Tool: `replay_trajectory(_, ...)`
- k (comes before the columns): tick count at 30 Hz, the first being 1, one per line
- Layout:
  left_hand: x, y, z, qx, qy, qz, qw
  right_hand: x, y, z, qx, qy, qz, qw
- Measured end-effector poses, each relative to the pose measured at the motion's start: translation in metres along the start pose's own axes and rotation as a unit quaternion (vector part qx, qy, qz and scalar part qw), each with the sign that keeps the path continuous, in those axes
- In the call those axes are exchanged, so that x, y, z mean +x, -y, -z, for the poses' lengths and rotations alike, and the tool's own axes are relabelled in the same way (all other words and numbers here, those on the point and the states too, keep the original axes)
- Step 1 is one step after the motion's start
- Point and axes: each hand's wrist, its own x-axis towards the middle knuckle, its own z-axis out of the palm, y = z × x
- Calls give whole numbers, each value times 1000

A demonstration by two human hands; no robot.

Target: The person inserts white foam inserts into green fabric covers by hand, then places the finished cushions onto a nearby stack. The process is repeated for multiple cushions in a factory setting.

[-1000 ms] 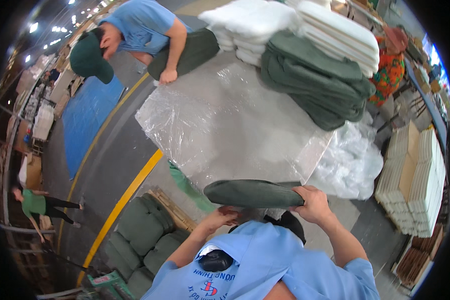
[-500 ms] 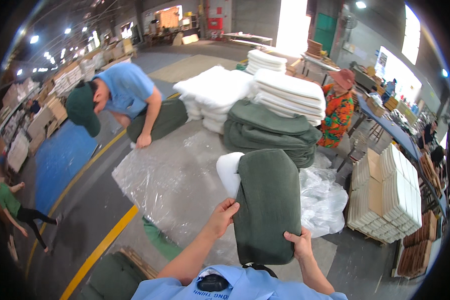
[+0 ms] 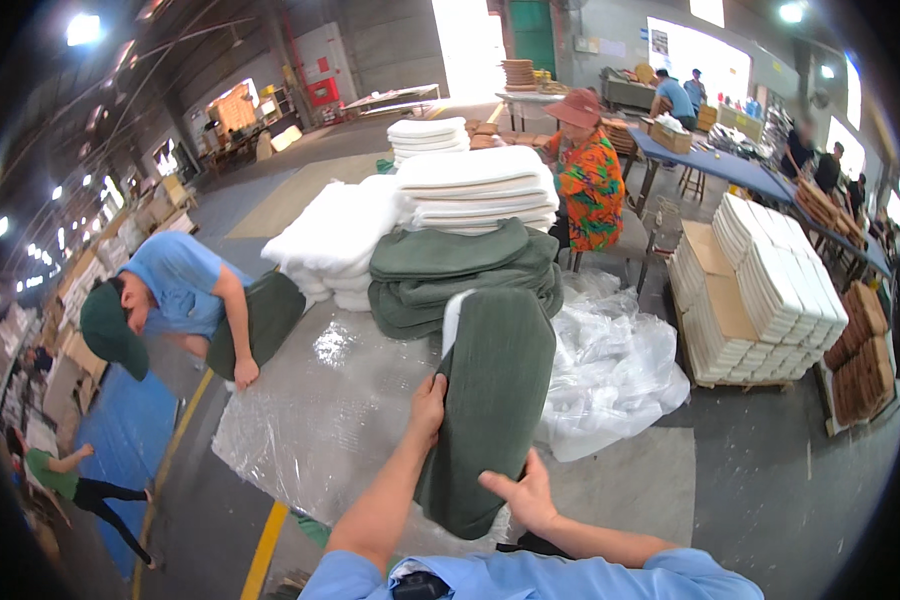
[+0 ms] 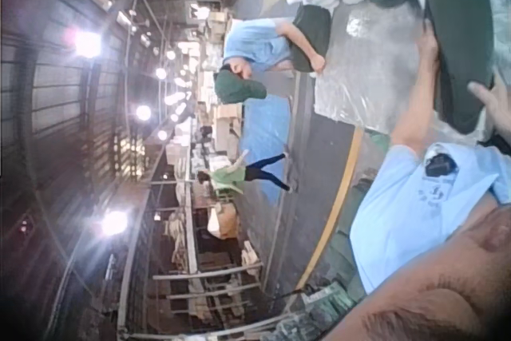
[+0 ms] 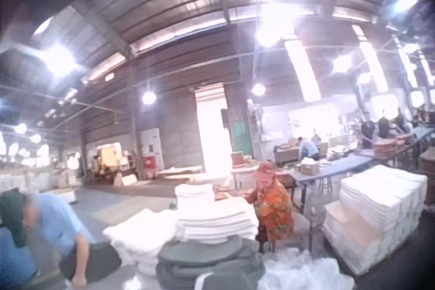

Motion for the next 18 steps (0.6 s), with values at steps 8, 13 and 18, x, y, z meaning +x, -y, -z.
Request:
replay_trajectory(8,-34,54,39,206,263,181,925,-22,-44,87,86,314,-259,910)
replay_trajectory(13,-61,85,50,322,346,206,857,-33,-37,122,9,281,-275,919)
replay_trajectory(18,-57,110,63,367,384,160,832,-37,-40,113,-75,225,-300,924)
